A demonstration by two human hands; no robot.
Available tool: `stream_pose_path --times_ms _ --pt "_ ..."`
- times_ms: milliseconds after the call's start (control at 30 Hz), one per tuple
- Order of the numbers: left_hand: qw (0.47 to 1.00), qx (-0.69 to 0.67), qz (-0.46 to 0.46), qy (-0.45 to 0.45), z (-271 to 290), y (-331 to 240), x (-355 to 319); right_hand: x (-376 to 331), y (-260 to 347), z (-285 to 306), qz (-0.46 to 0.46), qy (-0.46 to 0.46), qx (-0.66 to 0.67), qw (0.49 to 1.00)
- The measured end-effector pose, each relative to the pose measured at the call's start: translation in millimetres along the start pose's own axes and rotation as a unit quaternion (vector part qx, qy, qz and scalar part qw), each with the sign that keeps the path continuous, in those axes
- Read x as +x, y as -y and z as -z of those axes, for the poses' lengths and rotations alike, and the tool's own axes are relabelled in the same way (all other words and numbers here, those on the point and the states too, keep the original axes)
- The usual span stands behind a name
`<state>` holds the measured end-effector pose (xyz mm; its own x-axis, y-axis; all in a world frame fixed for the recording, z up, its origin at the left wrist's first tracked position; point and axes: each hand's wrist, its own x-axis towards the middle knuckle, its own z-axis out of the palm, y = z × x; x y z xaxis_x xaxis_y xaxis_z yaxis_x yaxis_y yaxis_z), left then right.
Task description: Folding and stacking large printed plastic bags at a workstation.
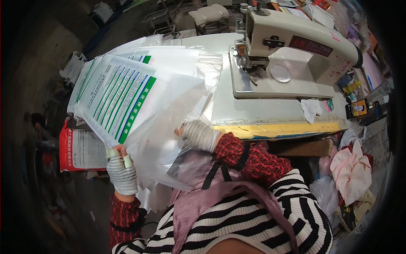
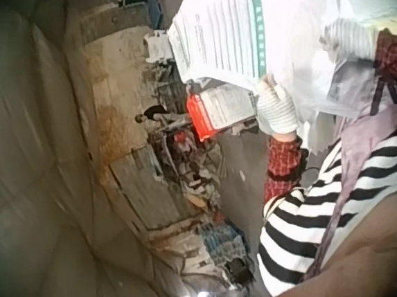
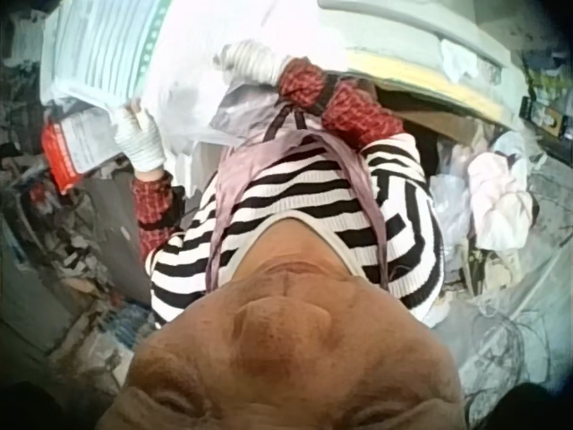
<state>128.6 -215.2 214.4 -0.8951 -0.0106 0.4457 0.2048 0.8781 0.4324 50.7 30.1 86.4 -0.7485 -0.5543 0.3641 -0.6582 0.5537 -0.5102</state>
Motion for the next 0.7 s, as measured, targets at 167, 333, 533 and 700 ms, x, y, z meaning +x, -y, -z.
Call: stream_pose_path --times_ms 167,333,533,700 --pt "0.998 -0.008 0.057 0.009 13.7 27.2 -41.4 25.1 -65.5 62.6 -0.266 -0.284 0.242 0.889" --pt "0.989 0.123 -0.044 0.07 19.7 17.1 -59.3 60.3 -40.5 101.1 -0.222 -0.275 -0.111 0.929" --pt "0.967 0.23 0.089 0.069 79.8 10.3 -44.7 86.3 -19.5 76.4 -0.042 -0.033 -0.211 0.976" --pt "0.985 0.063 -0.157 0.044 24.8 -59.3 -28.2 76.2 33.1 55.9 0.022 -0.068 -0.182 0.981"
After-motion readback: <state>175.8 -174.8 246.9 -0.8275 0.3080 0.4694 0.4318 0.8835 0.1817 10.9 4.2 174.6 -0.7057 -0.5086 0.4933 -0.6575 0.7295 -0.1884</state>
